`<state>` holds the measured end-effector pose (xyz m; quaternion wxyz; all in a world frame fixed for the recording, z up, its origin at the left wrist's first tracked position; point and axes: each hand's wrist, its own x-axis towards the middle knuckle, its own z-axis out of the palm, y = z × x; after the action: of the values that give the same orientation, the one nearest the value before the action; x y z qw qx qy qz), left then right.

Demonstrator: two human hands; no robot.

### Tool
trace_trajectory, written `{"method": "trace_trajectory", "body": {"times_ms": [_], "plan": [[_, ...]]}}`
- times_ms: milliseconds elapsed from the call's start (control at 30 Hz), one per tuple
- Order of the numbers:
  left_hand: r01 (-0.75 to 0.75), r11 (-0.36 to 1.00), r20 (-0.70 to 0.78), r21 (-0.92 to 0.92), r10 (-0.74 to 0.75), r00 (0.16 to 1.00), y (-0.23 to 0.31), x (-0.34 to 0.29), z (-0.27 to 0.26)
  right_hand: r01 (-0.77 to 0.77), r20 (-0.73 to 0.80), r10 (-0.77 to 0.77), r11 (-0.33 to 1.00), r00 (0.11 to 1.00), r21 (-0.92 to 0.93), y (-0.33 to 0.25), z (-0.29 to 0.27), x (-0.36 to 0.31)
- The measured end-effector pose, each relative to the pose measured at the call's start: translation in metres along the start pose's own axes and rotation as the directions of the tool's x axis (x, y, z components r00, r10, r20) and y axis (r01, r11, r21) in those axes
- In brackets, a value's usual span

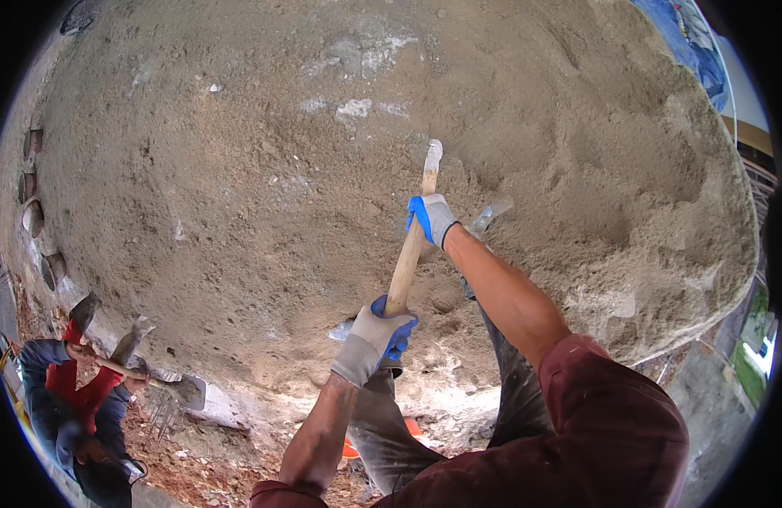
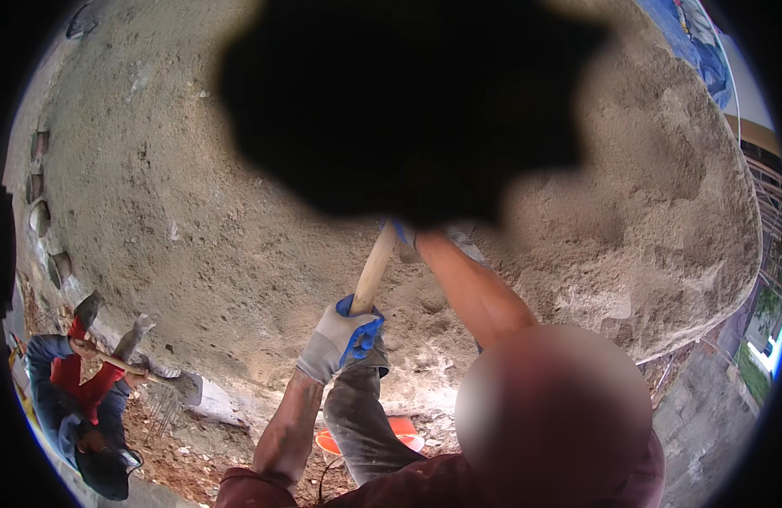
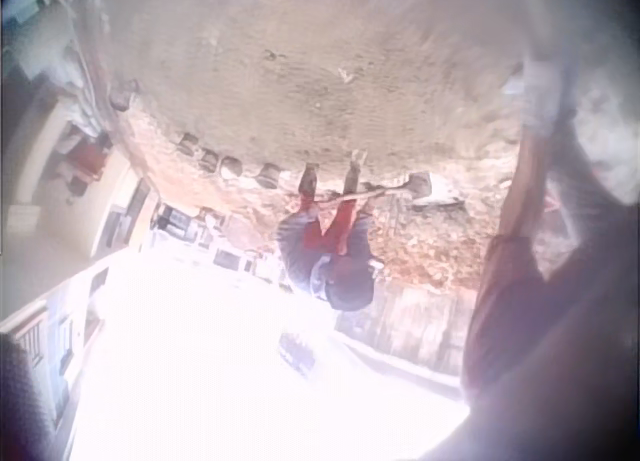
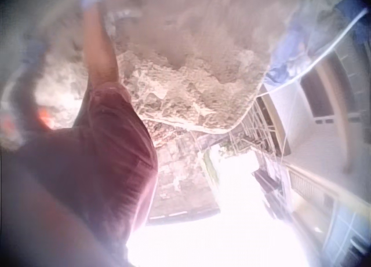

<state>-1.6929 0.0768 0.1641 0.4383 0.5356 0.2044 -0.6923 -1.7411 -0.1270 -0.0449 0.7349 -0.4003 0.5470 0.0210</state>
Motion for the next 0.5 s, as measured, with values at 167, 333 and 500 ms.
{"method": "trace_trajectory", "body": {"times_ms": [167, 333, 500], "plan": [[-0.063, 0.998, -0.108, -0.002, 0.062, 0.992, 0.0, -0.098, -0.021, -0.232, 0.103, 0.217, 0.958, 0.971, 0.167, -0.029, 0.073, -0.061], [-0.076, 0.993, -0.273, -0.09, 0.049, 0.961, -0.003, -0.182, -0.057, -0.47, 0.329, 0.383, 0.847, 0.863, 0.249, -0.044, 0.191, -0.094], [-0.28, 0.959, -0.401, -0.037, 0.242, 0.884, -0.058, -0.177, -0.084, -0.314, 0.348, 0.274, 0.947, 0.897, 0.062, -0.063, 0.285, -0.129]]}}
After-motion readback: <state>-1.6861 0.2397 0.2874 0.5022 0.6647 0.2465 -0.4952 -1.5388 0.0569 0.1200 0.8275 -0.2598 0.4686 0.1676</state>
